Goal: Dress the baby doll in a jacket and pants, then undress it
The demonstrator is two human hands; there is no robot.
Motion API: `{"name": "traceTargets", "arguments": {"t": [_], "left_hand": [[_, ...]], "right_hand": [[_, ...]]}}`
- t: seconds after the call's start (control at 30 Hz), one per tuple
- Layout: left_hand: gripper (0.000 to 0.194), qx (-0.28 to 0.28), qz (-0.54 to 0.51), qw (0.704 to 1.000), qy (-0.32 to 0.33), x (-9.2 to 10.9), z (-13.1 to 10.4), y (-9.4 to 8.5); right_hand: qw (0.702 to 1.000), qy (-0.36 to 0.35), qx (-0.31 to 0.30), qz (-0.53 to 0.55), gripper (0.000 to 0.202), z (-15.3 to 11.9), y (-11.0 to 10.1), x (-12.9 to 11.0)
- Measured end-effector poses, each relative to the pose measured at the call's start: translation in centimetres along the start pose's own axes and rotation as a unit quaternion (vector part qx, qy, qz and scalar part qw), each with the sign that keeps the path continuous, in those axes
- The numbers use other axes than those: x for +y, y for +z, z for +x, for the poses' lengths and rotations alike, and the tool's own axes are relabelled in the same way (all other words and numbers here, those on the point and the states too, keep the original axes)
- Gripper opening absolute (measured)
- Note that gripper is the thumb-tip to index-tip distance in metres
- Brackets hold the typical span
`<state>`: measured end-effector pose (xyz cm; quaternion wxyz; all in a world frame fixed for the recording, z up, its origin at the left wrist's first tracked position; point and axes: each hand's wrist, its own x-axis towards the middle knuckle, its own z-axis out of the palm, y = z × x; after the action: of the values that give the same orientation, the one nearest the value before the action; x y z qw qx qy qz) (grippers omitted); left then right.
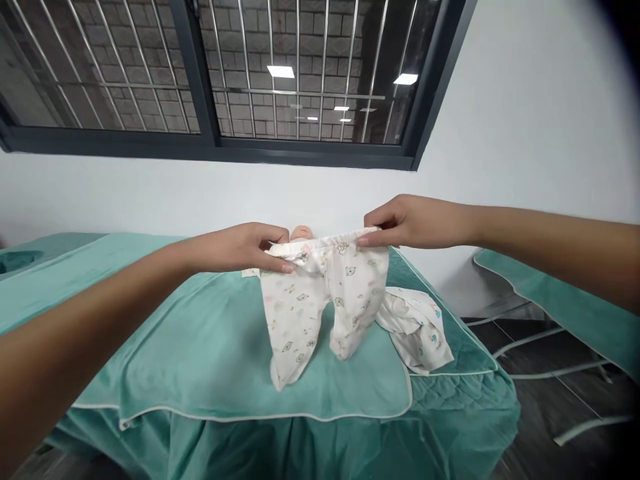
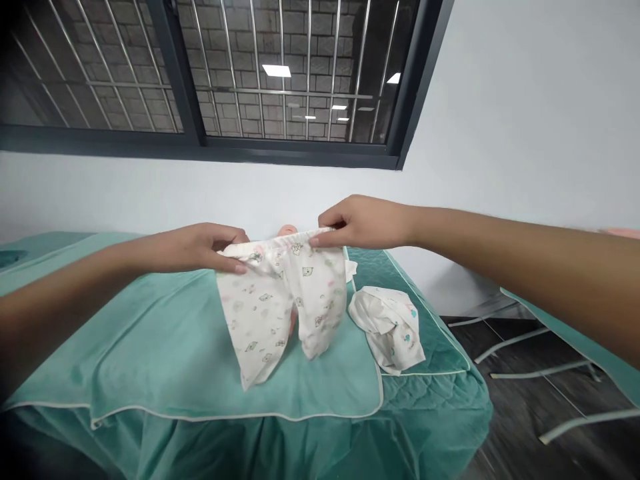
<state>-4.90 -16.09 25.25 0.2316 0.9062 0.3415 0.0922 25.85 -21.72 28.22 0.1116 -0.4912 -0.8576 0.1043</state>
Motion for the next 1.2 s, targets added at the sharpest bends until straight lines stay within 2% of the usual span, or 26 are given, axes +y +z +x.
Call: {"name": "traceTargets", "arguments": {"t": [0.13,0.2,0.27,0.37,0.43,0.5,0.57,0.63,0.73,0.83,0.9,1.0,1.1,1.13,1.2], "left_hand": [[0.035,-0.073,-0.029,0.997,0.005,-0.2,-0.2,-0.6],[0.039,-0.064,-0.032,0.997,0.006,-0.3,-0.3,-0.9],[0.044,-0.003,-0.031,1.0,-0.002,-0.4,-0.3,-1.0],[0.043,0.153,-0.016,0.988,-0.017,-0.6,-0.1,-0.8],[0.041,0.274,-0.004,0.962,-0.019,-0.6,0.3,-0.5],[0.038,0.37,-0.009,0.929,-0.014,-0.8,1.0,-0.1],[0.034,0.42,-0.048,0.906,-0.004,-0.8,1.7,0.5],[0.029,0.437,-0.105,0.893,0.006,-0.5,2.5,1.4],[0.025,0.435,-0.177,0.883,0.021,0.9,3.1,2.9],[0.029,0.404,-0.235,0.884,0.028,2.7,2.9,4.1],[0.032,0.382,-0.273,0.882,0.032,3.2,2.7,4.4],[0.032,0.369,-0.332,0.866,0.061,2.3,2.8,5.0],[0.049,0.353,-0.366,0.859,0.064,0.8,3.1,6.8],[0.055,0.327,-0.373,0.867,0.054,0.4,3.3,7.8],[0.056,0.234,-0.389,0.891,0.03,0.1,3.4,10.2]], "right_hand": [[0.997,-0.008,0.077,0.025,0.05,0.2,-0.2,-0.9],[0.995,-0.008,0.094,0.039,0.049,0.3,-0.2,-0.9],[0.993,-0.007,0.104,0.058,0.048,0.5,-0.1,-0.8],[0.986,-0.007,0.132,0.097,0.046,0.9,0.2,-0.3],[0.977,-0.009,0.165,0.136,0.045,1.5,0.5,0.0],[0.961,-0.013,0.195,0.198,0.044,2.3,1.0,-0.1],[0.937,-0.02,0.21,0.278,0.045,3.1,1.8,-0.6],[0.909,-0.031,0.211,0.359,0.046,3.9,3.0,-1.4],[0.875,-0.049,0.198,0.439,0.043,4.8,5.3,-3.3],[0.877,-0.058,0.176,0.444,0.038,5.5,7.3,-4.7],[0.884,-0.046,0.181,0.429,0.037,5.9,8.1,-4.9],[0.88,-0.006,0.228,0.417,0.029,6.5,8.4,-4.3],[0.858,-0.011,0.272,0.436,0.02,7.0,8.1,-3.6],[0.848,-0.02,0.283,0.448,0.018,7.1,7.9,-3.5],[0.826,-0.034,0.302,0.475,0.014,7.2,7.2,-3.3]]}}
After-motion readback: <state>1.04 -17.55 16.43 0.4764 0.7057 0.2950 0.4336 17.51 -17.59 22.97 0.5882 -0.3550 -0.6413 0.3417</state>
